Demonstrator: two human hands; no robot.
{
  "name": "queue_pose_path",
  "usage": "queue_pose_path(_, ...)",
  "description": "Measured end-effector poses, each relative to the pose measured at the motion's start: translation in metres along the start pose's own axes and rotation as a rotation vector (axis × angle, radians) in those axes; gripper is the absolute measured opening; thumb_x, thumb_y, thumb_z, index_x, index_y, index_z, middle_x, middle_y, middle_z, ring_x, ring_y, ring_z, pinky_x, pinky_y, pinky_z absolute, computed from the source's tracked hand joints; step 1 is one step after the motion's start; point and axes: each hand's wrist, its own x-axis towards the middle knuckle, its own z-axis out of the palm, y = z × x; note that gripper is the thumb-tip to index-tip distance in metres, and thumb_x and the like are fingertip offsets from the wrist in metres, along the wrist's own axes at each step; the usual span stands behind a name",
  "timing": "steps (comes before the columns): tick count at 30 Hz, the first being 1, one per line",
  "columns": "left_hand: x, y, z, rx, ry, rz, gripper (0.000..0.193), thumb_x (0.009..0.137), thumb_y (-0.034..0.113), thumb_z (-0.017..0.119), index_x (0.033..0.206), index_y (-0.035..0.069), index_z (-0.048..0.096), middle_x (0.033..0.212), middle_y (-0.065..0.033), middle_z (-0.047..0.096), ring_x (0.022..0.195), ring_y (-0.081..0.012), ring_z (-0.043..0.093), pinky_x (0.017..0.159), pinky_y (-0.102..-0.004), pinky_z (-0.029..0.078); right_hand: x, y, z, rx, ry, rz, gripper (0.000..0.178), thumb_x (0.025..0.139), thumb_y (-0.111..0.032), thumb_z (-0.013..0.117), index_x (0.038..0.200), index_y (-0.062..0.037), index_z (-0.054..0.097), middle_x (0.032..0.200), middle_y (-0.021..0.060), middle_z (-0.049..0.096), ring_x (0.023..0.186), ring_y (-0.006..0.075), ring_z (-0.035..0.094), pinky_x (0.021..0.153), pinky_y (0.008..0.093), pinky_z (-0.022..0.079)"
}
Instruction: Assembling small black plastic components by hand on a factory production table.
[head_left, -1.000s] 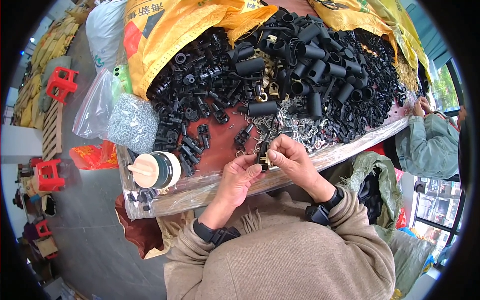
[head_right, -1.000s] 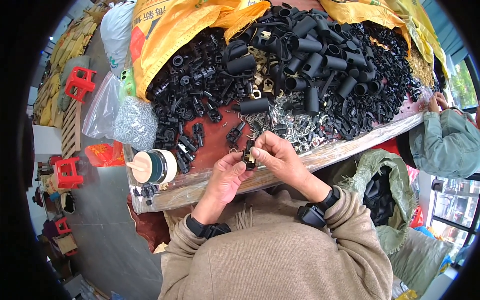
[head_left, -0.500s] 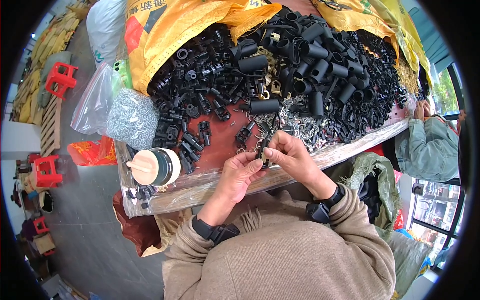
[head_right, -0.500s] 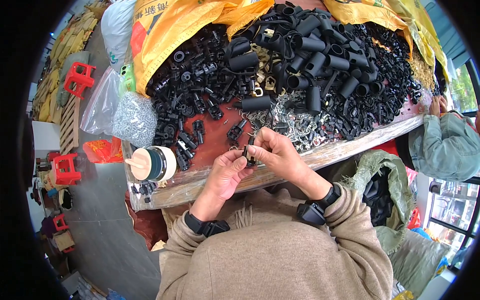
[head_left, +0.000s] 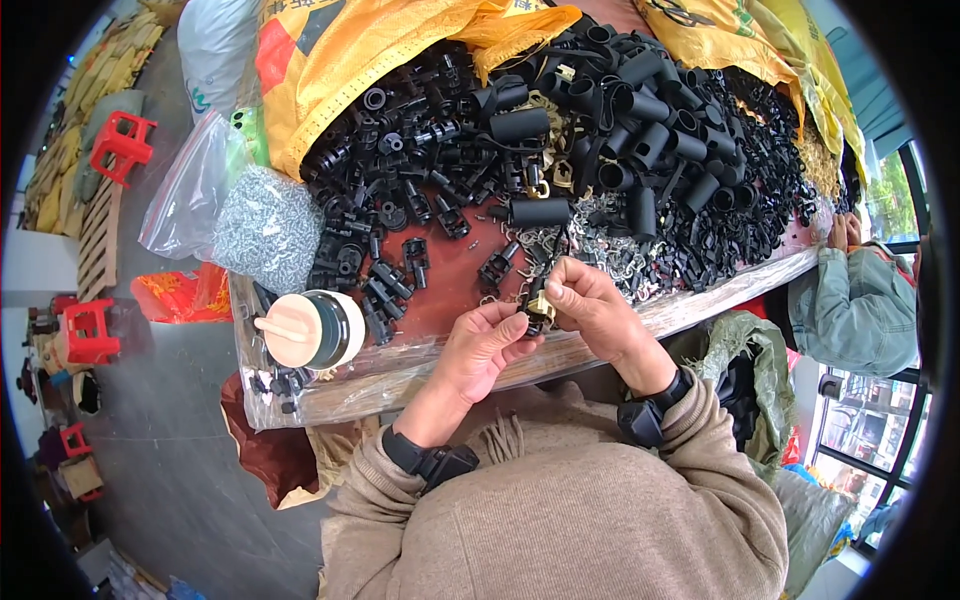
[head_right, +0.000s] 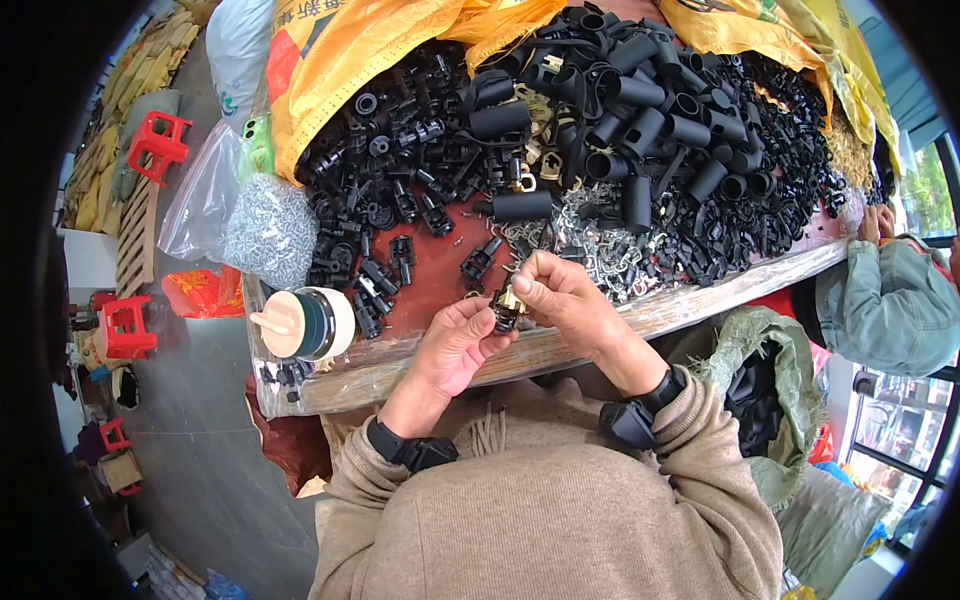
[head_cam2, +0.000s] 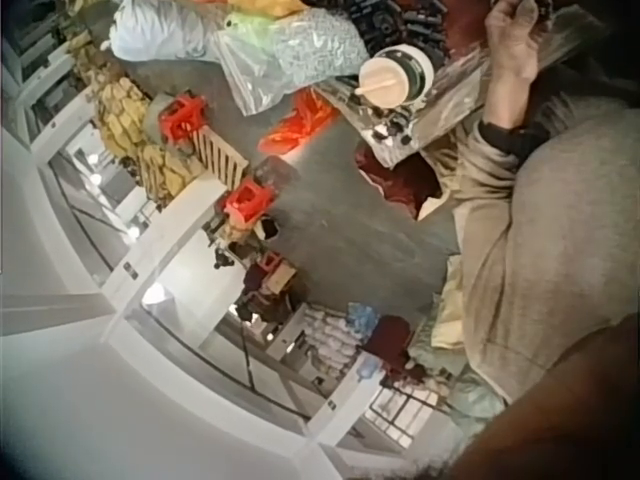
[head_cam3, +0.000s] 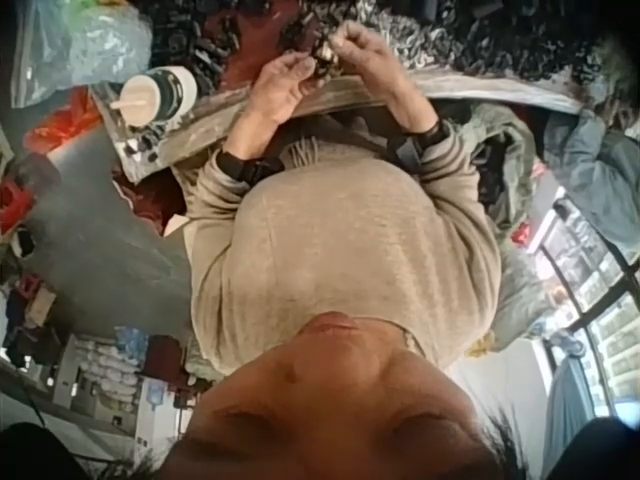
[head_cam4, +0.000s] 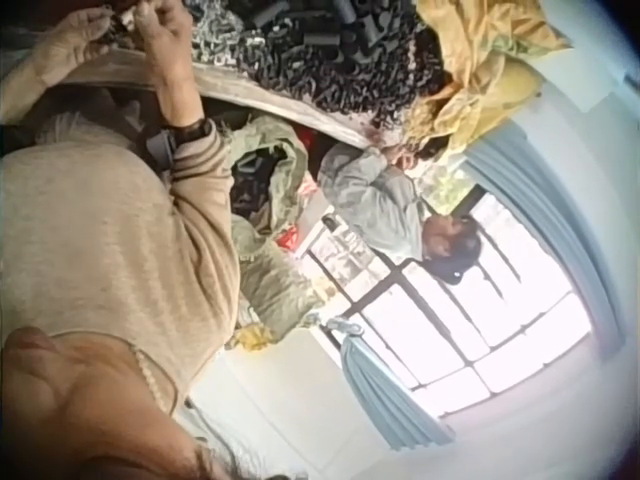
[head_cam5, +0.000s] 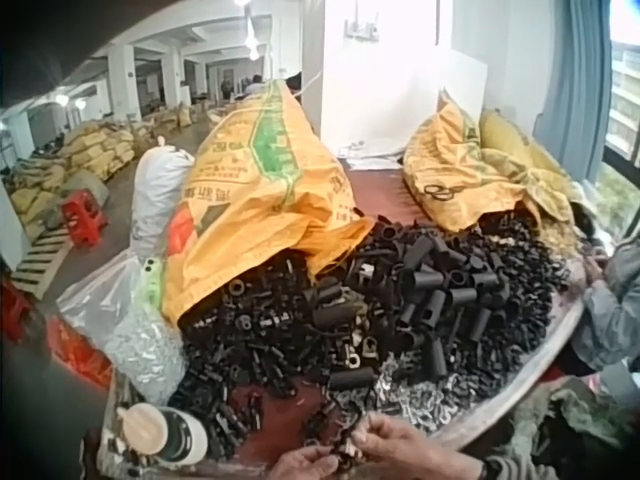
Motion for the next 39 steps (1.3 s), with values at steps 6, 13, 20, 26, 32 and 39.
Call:
queue_pose_path(6,0.000,0.004,-0.004,-0.010,0.005,-0.014,0.024,0.079,0.012,0.059,0.098,-0.001,0.052,0.088,-0.0088,0.060,0.077,-0.0201,0.061,0.068,-0.0255,0.052,0.004,0.001,0.000,-0.039,-0.002,0.010,0.019,0.085,-0.023,0.054,0.075,-0.0081,0.046,0.064,-0.0054,0.045,0.054,0.0015,0.034,0.046,0.0164,0.028)
queue_pose_path(13,0.003,0.008,-0.011,-0.048,-0.057,-0.078,0.023,0.080,0.012,0.058,0.098,-0.002,0.052,0.088,-0.0096,0.060,0.077,-0.0204,0.061,0.068,-0.0261,0.052,0.010,0.005,-0.004,-0.398,-0.117,-0.194,0.020,0.085,-0.021,0.054,0.075,-0.0056,0.045,0.064,-0.0052,0.044,0.055,0.0015,0.033,0.048,0.0172,0.029)
queue_pose_path(20,0.001,0.010,-0.001,0.003,0.016,-0.044,0.021,0.079,0.011,0.059,0.095,-0.002,0.054,0.085,-0.0105,0.060,0.076,-0.0202,0.061,0.068,-0.0257,0.052,0.009,0.004,0.003,-0.485,0.040,-0.135,0.020,0.084,-0.018,0.056,0.073,-0.0053,0.045,0.065,-0.0049,0.043,0.058,0.0008,0.034,0.049,0.0169,0.030)
queue_pose_path(26,-0.011,0.013,0.005,0.100,0.010,-0.008,0.021,0.078,0.011,0.057,0.093,-0.003,0.055,0.083,-0.0120,0.061,0.075,-0.0196,0.061,0.068,-0.0251,0.052,0.008,0.004,-0.003,-0.262,0.043,-0.149,0.014,0.079,-0.012,0.060,0.078,-0.0049,0.049,0.064,-0.0033,0.046,0.058,0.0038,0.042,0.051,0.0185,0.033)
queue_pose_path(32,-0.015,0.010,0.006,0.049,-0.025,0.071,0.022,0.078,0.011,0.055,0.094,-0.004,0.054,0.086,-0.0136,0.060,0.076,-0.0189,0.061,0.068,-0.0247,0.052,0.035,0.002,-0.013,-1.519,0.322,-0.703,0.011,0.073,-0.006,0.061,0.083,-0.0050,0.055,0.066,0.0063,0.050,0.056,0.0195,0.050,0.052,0.0262,0.038)
queue_pose_path(39,-0.019,0.012,0.014,-0.002,-0.020,0.151,0.023,0.079,0.011,0.055,0.097,-0.004,0.053,0.091,-0.0134,0.059,0.080,-0.0186,0.060,0.069,-0.0241,0.052,0.029,-0.005,-0.008,-1.518,0.324,-0.771,0.007,0.075,-0.004,0.058,0.082,-0.0030,0.057,0.071,0.0093,0.054,0.062,0.0253,0.054,0.054,0.0285,0.042)
